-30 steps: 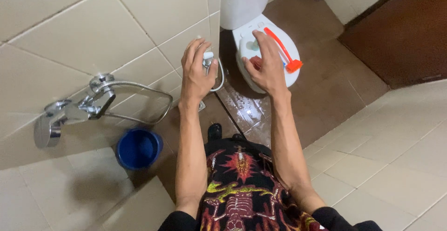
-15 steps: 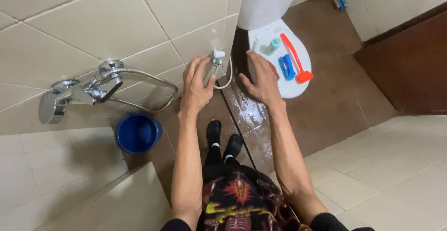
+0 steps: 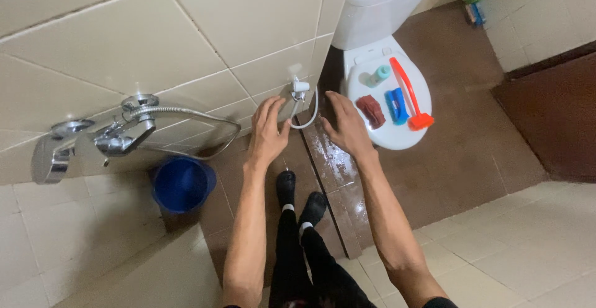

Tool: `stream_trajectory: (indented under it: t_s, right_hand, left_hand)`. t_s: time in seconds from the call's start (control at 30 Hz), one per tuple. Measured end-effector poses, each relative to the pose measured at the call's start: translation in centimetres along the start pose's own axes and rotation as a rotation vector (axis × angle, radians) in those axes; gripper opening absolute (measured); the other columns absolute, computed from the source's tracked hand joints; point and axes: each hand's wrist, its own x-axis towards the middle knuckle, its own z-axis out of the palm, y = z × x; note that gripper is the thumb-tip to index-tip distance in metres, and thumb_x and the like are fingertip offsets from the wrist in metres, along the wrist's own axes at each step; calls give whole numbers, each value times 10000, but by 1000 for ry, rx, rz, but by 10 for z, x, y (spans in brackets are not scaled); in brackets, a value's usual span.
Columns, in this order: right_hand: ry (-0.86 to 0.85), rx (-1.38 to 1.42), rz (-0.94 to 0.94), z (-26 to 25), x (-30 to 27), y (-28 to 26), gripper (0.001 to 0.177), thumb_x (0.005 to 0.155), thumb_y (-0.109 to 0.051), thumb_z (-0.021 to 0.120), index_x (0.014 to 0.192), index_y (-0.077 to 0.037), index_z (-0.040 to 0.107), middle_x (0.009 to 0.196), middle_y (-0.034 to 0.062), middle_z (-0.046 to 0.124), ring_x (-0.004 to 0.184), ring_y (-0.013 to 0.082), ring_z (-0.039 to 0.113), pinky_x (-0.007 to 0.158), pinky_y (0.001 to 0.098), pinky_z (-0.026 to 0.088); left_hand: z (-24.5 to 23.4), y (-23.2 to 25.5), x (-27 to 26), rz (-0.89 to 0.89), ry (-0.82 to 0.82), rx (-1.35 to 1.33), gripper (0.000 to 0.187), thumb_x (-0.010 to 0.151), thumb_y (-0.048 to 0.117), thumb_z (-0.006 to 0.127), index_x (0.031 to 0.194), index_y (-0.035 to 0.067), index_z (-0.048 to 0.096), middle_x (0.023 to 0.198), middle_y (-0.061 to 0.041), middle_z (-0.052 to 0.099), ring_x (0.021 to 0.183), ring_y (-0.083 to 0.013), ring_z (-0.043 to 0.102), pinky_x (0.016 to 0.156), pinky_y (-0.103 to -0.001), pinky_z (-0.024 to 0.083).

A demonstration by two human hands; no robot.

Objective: The person opens a bottle of cleaner and pours it onto a blue brush before scrubbing the top of the toilet tank. They then pick up a handheld bidet sprayer and wipe its nozzle with a white cloth.

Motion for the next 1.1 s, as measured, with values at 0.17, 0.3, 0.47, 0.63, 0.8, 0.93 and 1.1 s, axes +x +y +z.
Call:
stream_trajectory:
  t_s: [0.17,0.3,0.47,0.63,0.8,0.93,1.1]
  right_hand:
    - [21,9,-20,34,13,31,620,892,-159,723,1447,-16,487,1441,225,552,1327,401,534,1108,446,446]
    - [30,26,-67,63,26,57,584,916,-144,707,1440,-7,489,1439,217,562,1327,400,548,1112,446,462]
    - [-6,24,-6,96,40,80,590,898,-147,715,1429,4,504,1425,233,557,1292,413,561,1070,448,481]
    - [5,9,-40,124,51,99,582,901,-137,722,1427,-4,511,1425,237,558,1269,418,583,1058,444,501]
    - [-11,11,-47,142,63,111,578,914,-112,717,1440,-17,498,1402,249,565,1248,421,595,1048,448,511]
    - [-4,44,-32,149,68,114,566,919,-106,707,1436,-20,495,1376,248,583,1234,422,606,1030,445,523]
    - [51,82,-113,160,78,123,526,927,-85,692,1411,6,504,1347,265,602,1236,445,601,1017,463,518]
  left_hand:
    - [32,-32,2,-26,14,-5,542,909,94,732,1412,53,532,1469,-134,519,1397,-351,471,1168,-483,375]
    - [51,-56,8,-51,-18,-18,554,904,89,726,1418,44,524,1460,-144,523,1379,-360,486,1164,-480,385]
    - [76,-83,17,-88,-49,-21,563,903,97,724,1422,37,515,1465,-154,520,1375,-365,487,1156,-486,387]
    - [94,-106,23,-114,-83,-21,596,915,116,723,1458,41,490,1499,-160,500,1403,-368,470,1171,-478,381]
    - [118,-132,31,-108,-131,-7,661,906,124,734,1490,25,441,1533,-201,442,1417,-386,432,1179,-503,327]
    - [134,-145,30,-136,-143,-55,666,934,124,706,1527,49,411,1565,-193,431,1441,-386,435,1189,-474,371]
    - [147,-148,37,-95,-96,-156,674,932,90,699,1532,25,400,1561,-243,431,1439,-423,434,1172,-484,396]
